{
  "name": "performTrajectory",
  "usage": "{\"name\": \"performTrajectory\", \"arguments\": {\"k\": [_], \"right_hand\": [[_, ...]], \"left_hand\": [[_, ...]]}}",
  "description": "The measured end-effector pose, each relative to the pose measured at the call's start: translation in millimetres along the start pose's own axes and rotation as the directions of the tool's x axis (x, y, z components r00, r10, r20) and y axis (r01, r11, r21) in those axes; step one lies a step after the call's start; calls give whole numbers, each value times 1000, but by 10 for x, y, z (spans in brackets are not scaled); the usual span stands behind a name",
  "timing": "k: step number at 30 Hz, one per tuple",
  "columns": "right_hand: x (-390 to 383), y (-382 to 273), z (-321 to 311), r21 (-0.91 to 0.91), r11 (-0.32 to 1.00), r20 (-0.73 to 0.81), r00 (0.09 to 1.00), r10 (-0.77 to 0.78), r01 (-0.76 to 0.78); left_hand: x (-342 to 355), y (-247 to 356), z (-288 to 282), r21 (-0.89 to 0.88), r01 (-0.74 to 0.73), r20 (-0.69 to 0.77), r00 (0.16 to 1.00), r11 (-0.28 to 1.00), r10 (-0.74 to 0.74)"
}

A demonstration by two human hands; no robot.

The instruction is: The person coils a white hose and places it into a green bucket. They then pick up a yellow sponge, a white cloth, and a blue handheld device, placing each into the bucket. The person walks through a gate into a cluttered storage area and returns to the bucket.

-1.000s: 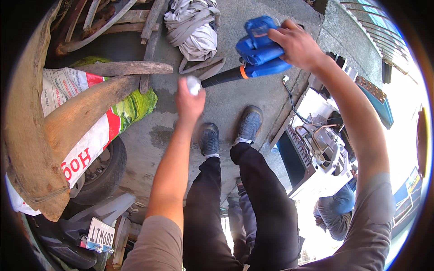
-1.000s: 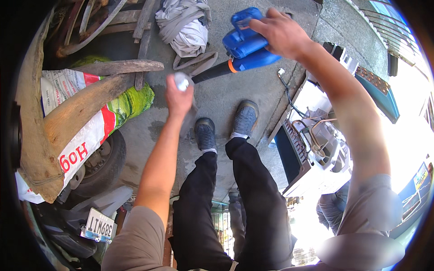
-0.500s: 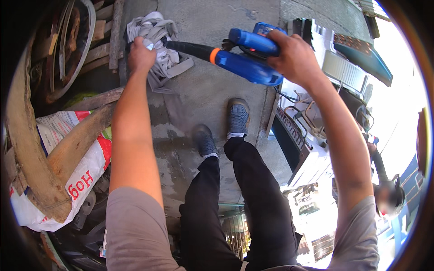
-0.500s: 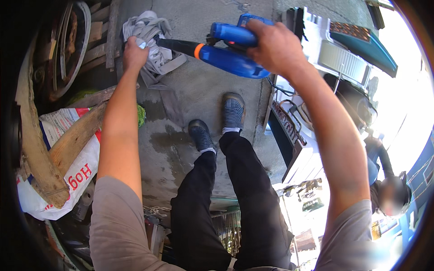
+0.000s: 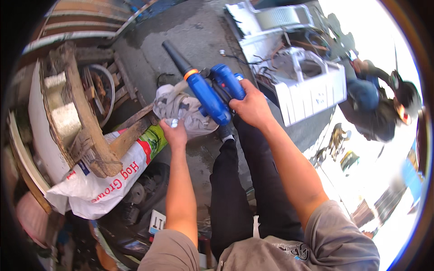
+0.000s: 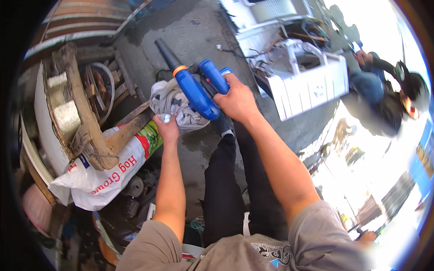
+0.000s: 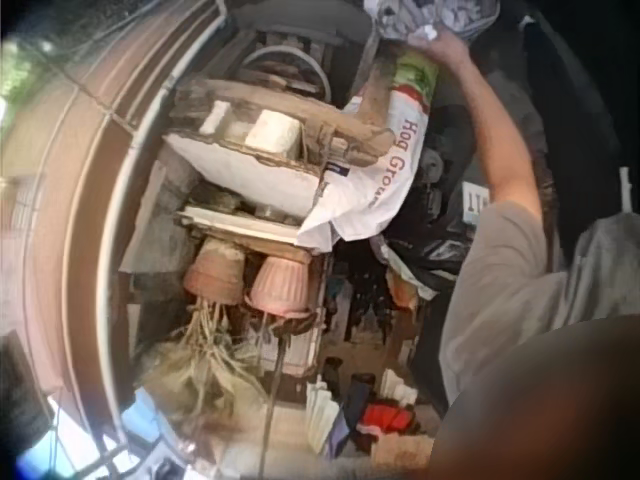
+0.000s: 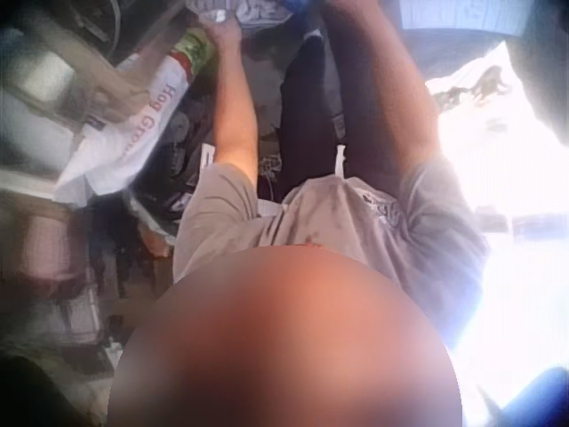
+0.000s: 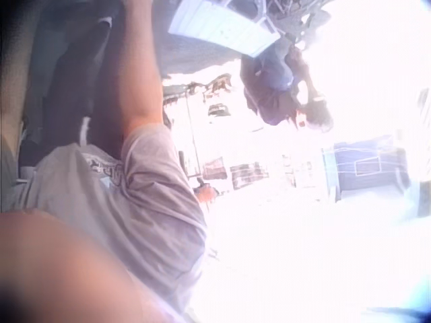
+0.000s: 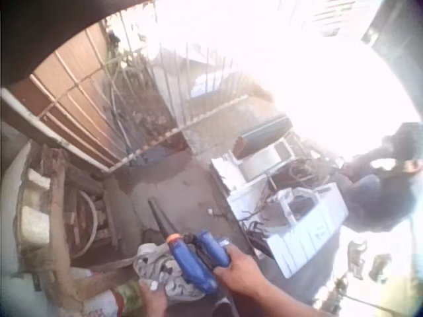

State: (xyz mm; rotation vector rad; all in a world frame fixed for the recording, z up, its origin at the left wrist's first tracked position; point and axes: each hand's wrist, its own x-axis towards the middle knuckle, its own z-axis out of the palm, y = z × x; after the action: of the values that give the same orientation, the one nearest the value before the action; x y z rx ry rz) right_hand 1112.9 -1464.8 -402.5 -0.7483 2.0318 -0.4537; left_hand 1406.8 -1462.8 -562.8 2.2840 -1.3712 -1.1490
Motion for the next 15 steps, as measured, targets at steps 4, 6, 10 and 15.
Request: {"name": "performTrajectory", "arguments": {"k": [4,6,10,15], "right_hand": [[-939,293,-324,-49,996,28,997,69,-68],[-1340,451,-483,-51,992,-5,993,115,-115],[-2018,864,-903,-13,993,-19,993,116,-116],[-2743,1720,-1687,53,991,36,992,123,-125]], "left_hand": [[-855,18,-272,-41,-13,145,989,999,19],[-1172,25,-417,-68,5,212,977,998,9],[-1651,103,-632,-2,-5,336,942,1000,6],[-2296,415,-455,89,-168,536,839,982,95]]}}
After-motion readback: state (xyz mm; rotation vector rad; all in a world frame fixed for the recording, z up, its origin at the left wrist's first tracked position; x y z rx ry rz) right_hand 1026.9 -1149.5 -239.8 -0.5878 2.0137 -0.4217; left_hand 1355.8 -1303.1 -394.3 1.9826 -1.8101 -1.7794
